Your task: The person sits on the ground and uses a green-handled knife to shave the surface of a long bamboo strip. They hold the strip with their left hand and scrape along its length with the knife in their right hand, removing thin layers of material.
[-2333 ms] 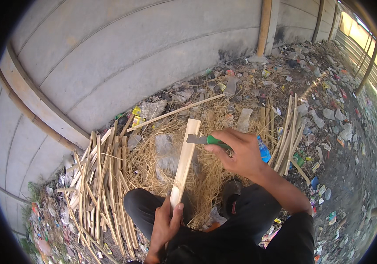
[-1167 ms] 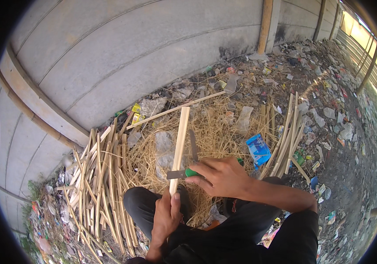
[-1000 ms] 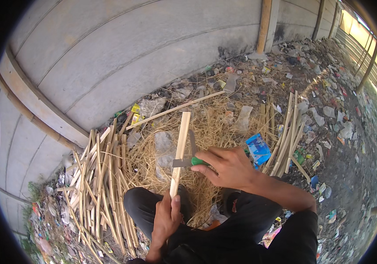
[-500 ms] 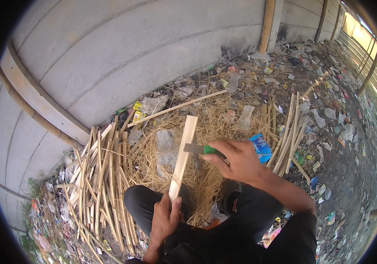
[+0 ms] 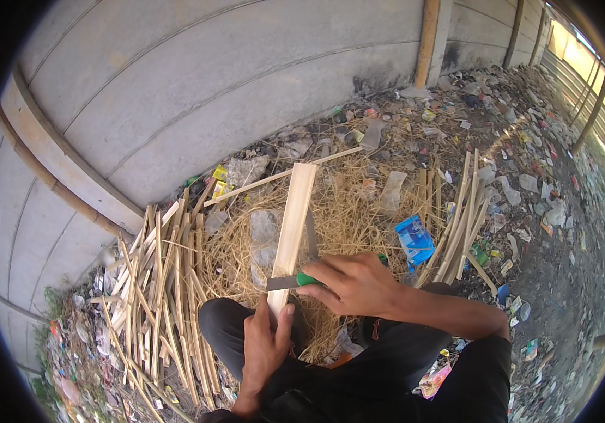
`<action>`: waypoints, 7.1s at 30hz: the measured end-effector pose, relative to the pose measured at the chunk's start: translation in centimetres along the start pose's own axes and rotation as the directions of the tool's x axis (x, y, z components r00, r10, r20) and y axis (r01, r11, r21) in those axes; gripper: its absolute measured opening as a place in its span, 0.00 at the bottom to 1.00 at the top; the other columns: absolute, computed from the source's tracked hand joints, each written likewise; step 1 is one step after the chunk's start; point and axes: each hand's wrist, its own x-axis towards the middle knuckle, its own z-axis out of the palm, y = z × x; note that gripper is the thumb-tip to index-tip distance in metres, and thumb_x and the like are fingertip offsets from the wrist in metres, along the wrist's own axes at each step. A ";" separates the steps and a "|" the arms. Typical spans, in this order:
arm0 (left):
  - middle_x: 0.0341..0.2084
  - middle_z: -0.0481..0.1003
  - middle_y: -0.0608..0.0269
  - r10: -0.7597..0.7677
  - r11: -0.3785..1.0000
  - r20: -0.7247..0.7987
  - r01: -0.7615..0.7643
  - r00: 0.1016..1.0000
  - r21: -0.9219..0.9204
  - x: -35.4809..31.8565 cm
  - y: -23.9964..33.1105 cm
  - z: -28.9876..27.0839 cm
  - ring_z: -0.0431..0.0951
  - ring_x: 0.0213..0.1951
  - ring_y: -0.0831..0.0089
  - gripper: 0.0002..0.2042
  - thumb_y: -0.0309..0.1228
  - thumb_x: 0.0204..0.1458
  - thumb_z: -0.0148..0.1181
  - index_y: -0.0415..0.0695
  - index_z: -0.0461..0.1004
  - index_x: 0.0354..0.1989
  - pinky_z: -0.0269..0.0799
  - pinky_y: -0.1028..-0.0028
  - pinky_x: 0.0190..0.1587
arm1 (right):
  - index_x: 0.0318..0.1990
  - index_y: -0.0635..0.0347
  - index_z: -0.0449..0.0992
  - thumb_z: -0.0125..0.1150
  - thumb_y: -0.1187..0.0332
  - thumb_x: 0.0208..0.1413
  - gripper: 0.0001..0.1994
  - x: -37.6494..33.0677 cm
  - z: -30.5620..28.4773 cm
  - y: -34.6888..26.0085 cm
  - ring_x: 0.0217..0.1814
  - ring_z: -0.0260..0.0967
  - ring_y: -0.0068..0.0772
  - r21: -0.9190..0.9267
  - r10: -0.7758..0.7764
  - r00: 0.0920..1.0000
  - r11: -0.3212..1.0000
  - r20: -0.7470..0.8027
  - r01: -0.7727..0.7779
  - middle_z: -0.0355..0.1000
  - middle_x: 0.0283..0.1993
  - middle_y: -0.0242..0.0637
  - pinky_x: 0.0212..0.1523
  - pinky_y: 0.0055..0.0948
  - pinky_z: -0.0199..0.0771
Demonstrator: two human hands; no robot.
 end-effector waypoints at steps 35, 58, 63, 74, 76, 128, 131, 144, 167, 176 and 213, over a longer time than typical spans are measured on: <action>0.15 0.74 0.42 0.037 0.997 -0.039 -0.035 0.999 0.067 0.2 -0.2 0.4 0.80 0.21 0.39 0.19 0.39 0.66 0.68 0.35 0.69 0.38 0.72 0.54 0.22 | 0.45 0.54 0.81 0.74 0.57 0.62 0.13 -0.2 0.1 0.4 0.25 0.79 0.33 0.045 0.027 1.000 0.999 -0.011 -0.026 0.80 0.34 0.32 0.22 0.32 0.76; 0.15 0.74 0.40 0.010 0.997 0.007 -0.010 1.000 0.075 -0.2 -1.5 0.1 0.80 0.21 0.39 0.19 0.40 0.66 0.68 0.35 0.70 0.37 0.73 0.52 0.22 | 0.48 0.61 0.80 0.73 0.60 0.64 0.15 -0.7 -0.8 4.2 0.26 0.79 0.39 0.070 0.135 0.984 0.989 -0.120 -0.127 0.81 0.36 0.38 0.27 0.36 0.78; 0.15 0.74 0.41 0.039 0.995 -0.028 -0.036 0.999 0.098 1.0 -0.6 0.4 0.80 0.21 0.39 0.19 0.40 0.66 0.68 0.36 0.70 0.37 0.72 0.52 0.22 | 0.47 0.56 0.79 0.73 0.58 0.64 0.14 -0.8 0.2 2.0 0.25 0.79 0.36 0.039 0.035 0.999 0.999 0.019 -0.036 0.80 0.34 0.34 0.24 0.33 0.79; 0.14 0.74 0.42 0.078 0.984 -0.058 -0.067 0.995 0.167 1.6 -0.5 1.0 0.80 0.20 0.40 0.19 0.41 0.65 0.69 0.34 0.71 0.40 0.73 0.52 0.22 | 0.45 0.53 0.81 0.73 0.55 0.64 0.14 -0.3 0.9 1.8 0.24 0.78 0.33 0.012 0.045 0.999 0.999 -0.029 -0.044 0.79 0.32 0.30 0.22 0.32 0.77; 0.14 0.74 0.42 0.076 0.983 -0.053 -0.065 0.996 0.172 1.7 -0.5 1.0 0.80 0.20 0.40 0.19 0.41 0.65 0.69 0.34 0.71 0.40 0.73 0.52 0.22 | 0.46 0.53 0.81 0.72 0.55 0.64 0.13 -0.2 1.0 2.0 0.23 0.78 0.32 0.012 0.032 0.998 0.999 -0.056 -0.031 0.79 0.32 0.30 0.22 0.32 0.77; 0.18 0.77 0.39 0.048 0.995 0.062 -0.053 0.997 0.084 -2.9 -1.5 0.0 0.81 0.22 0.39 0.19 0.40 0.66 0.68 0.32 0.73 0.44 0.75 0.51 0.24 | 0.47 0.65 0.81 0.66 0.61 0.71 0.13 0.1 -3.8 10.9 0.21 0.71 0.32 -0.047 0.428 0.820 0.877 -0.381 -0.479 0.76 0.26 0.40 0.25 0.33 0.67; 0.19 0.78 0.43 -0.112 0.991 0.124 0.120 0.986 -0.055 -1.8 -2.7 -0.6 0.83 0.22 0.47 0.20 0.41 0.68 0.65 0.30 0.75 0.49 0.75 0.58 0.26 | 0.48 0.64 0.81 0.66 0.61 0.71 0.13 0.1 -3.2 9.2 0.21 0.70 0.30 0.059 0.376 0.880 0.925 -0.290 -0.376 0.76 0.27 0.39 0.25 0.34 0.67; 0.25 0.80 0.50 -0.113 0.956 0.202 0.162 0.973 -0.246 0.4 -1.1 -0.3 0.84 0.28 0.59 0.20 0.39 0.73 0.56 0.37 0.73 0.64 0.74 0.62 0.34 | 0.46 0.54 0.80 0.71 0.54 0.64 0.15 0.3 0.5 1.0 0.27 0.80 0.33 0.007 -0.060 0.998 0.998 0.031 0.060 0.81 0.36 0.34 0.23 0.32 0.79; 0.19 0.75 0.61 -0.206 0.944 0.218 0.252 0.954 -0.212 -1.1 -5.3 -1.1 0.76 0.22 0.73 0.17 0.41 0.74 0.58 0.35 0.76 0.48 0.71 0.67 0.28 | 0.74 0.47 0.55 0.63 0.59 0.72 0.30 -1.7 -2.5 12.6 0.33 0.80 0.48 -0.063 0.605 0.724 0.780 0.331 -0.622 0.78 0.30 0.43 0.40 0.51 0.74; 0.17 0.73 0.66 -0.236 0.915 0.204 0.287 0.950 -0.282 0.3 -4.7 -1.0 0.73 0.17 0.78 0.16 0.41 0.74 0.57 0.37 0.73 0.46 0.68 0.72 0.21 | 0.72 0.50 0.62 0.56 0.59 0.76 0.22 -0.8 -2.6 10.5 0.53 0.81 0.52 0.084 0.489 0.633 0.748 0.601 -0.658 0.77 0.58 0.51 0.53 0.56 0.74; 0.20 0.71 0.71 -0.117 0.957 0.130 0.147 0.985 -0.251 1.9 -4.1 0.9 0.69 0.18 0.84 0.15 0.41 0.75 0.56 0.38 0.71 0.49 0.63 0.77 0.20 | 0.72 0.60 0.67 0.59 0.46 0.74 0.32 -4.0 -0.7 12.9 0.32 0.77 0.43 -0.018 0.583 0.638 0.745 0.502 -0.667 0.77 0.31 0.44 0.39 0.51 0.73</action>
